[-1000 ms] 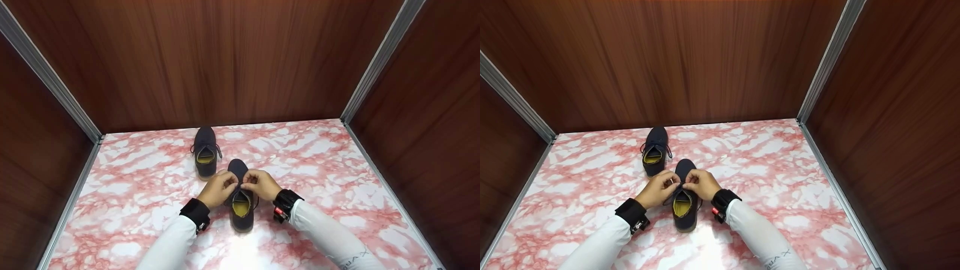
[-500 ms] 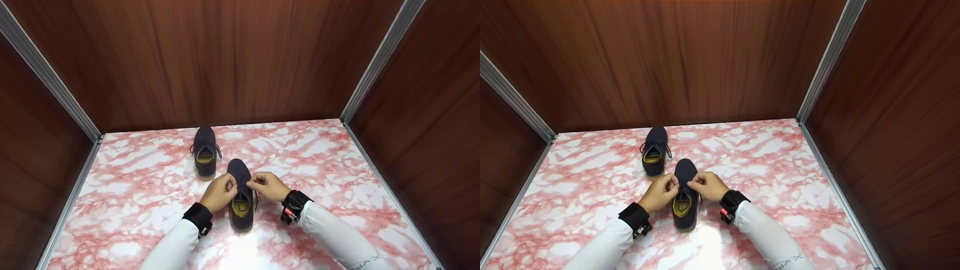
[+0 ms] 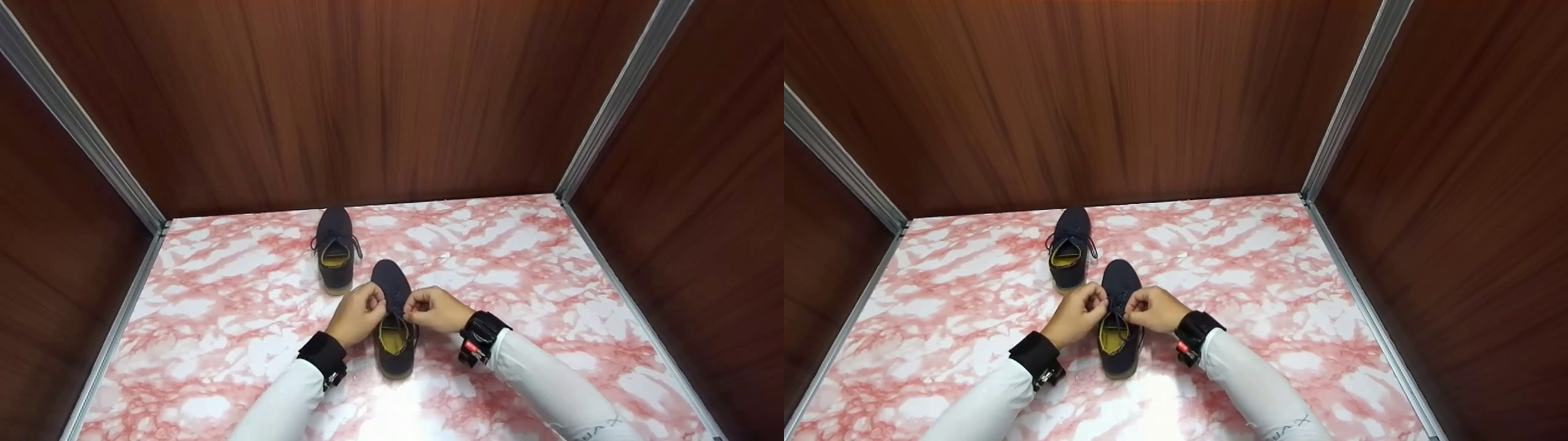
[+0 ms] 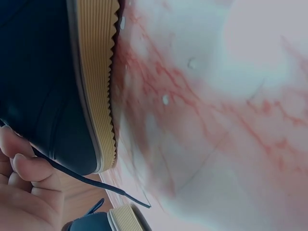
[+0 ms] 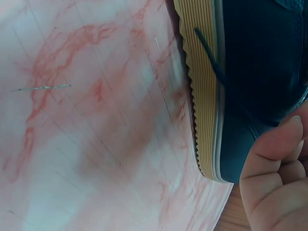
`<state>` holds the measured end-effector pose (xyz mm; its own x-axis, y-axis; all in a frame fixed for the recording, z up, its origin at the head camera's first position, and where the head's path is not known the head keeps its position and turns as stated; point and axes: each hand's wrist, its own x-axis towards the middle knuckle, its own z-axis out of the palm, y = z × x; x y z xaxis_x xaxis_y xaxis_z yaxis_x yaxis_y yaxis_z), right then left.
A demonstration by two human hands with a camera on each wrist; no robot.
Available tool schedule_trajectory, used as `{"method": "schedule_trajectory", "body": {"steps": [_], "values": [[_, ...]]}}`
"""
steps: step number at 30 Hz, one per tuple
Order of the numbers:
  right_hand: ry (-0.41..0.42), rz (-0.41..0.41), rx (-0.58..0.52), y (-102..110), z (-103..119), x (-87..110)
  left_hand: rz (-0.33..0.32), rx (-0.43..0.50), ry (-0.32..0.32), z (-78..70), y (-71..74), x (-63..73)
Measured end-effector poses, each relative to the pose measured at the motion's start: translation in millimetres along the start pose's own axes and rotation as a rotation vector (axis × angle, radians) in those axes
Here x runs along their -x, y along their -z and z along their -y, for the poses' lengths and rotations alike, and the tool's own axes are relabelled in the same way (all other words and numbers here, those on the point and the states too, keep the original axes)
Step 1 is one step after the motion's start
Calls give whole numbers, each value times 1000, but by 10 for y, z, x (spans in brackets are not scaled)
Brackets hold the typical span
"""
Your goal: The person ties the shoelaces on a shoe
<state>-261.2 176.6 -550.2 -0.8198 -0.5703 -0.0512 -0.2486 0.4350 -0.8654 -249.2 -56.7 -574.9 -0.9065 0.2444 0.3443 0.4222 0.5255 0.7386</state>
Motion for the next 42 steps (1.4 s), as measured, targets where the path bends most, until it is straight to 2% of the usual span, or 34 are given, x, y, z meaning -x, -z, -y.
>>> {"method": "schedule_trajectory", "body": {"steps": [6, 10, 18, 23, 26, 30, 36, 42], "values": [[-15, -33, -40, 36, 9, -9, -9, 44, -8, 33, 65, 1], [-38, -52, -63, 71, 27, -15, -1, 67, 35, 53, 119, -11], [-16, -127, -26, 157, 22, -27, -12, 123, 130, 72, 173, -23], [3, -162, -25, 225, 4, -41, -39, 163, 117, 70, 187, -28], [5, -180, -36, 252, -4, -41, -46, 153, 94, 75, 201, -32], [3, -203, -9, 262, -1, -24, -42, 123, 96, 94, 214, -29], [16, -199, 39, 262, -22, -24, -32, 127, 99, 112, 210, -20], [10, -172, 46, 269, -56, -25, -3, 139, 130, 120, 218, -11]]}}
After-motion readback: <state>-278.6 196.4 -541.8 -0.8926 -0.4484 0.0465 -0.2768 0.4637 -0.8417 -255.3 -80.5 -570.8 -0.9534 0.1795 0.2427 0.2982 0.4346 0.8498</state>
